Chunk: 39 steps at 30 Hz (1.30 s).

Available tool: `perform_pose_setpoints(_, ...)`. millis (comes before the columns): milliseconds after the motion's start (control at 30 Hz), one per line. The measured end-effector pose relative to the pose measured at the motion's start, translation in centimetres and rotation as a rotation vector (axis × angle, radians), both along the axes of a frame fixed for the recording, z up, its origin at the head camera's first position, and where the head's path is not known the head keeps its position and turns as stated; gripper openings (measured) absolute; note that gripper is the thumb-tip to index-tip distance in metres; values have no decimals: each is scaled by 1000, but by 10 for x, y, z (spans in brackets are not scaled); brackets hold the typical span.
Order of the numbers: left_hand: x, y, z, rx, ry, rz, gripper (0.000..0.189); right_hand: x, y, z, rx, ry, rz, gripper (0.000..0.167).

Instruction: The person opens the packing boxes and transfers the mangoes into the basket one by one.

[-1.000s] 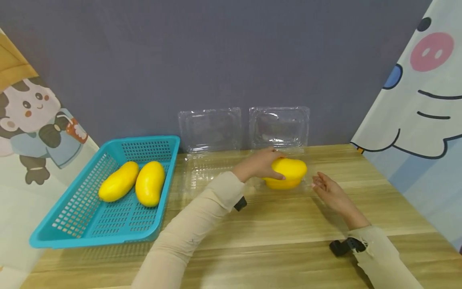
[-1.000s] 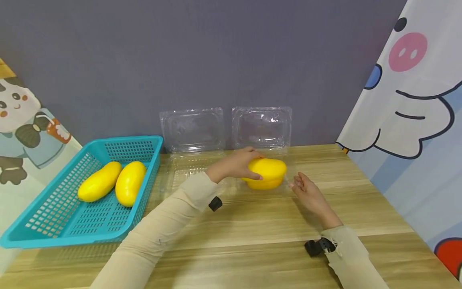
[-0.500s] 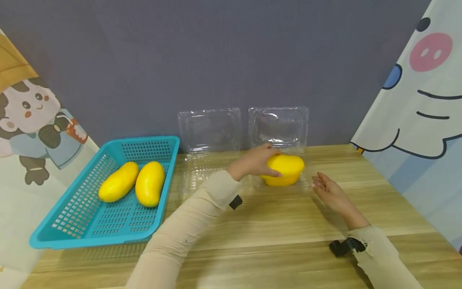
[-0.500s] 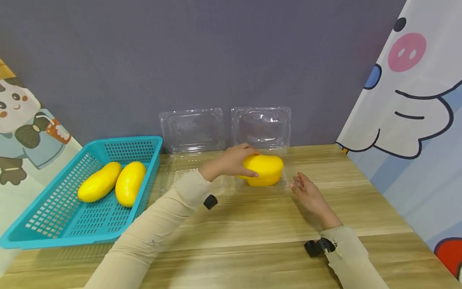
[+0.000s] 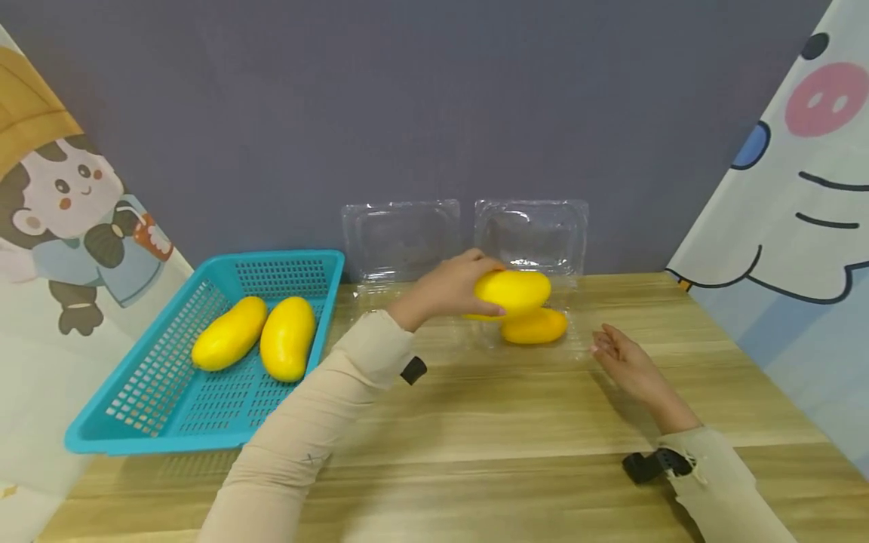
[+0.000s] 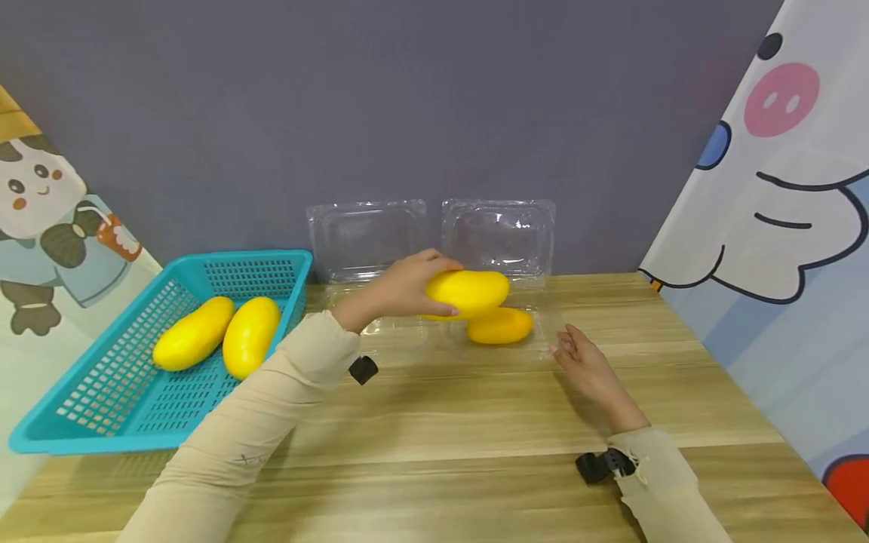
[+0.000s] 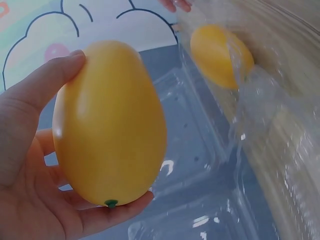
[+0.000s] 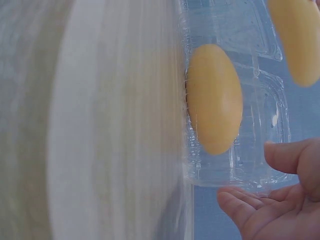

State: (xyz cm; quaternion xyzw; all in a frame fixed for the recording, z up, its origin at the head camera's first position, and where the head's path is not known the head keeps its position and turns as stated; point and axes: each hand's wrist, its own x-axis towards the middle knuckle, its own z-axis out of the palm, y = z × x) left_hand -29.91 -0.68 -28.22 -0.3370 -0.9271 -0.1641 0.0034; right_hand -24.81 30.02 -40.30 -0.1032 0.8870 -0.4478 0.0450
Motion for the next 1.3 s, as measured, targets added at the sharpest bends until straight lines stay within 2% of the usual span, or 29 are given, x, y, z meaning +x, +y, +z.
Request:
perform_pose_setpoints(167,7,-16,5,-14,13,7,72,1,1,1,-10,-4,-1,70)
perform_pose_setpoints(667,30,-63,10,53,45,54,67,-1,0,1,9,15,8,68)
perform_pose_setpoints(933,43,-80,8,46,57,60,67,1,1,2,-8,-4,5,69)
perform_pose_setpoints(1200,57,-104,3,57,78,126,66,0,1,1,-15,-12,16,67)
perform_pose_setpoints(1300,62,-116,1,61,92,131,68,1,1,1,-12,-3,16,66)
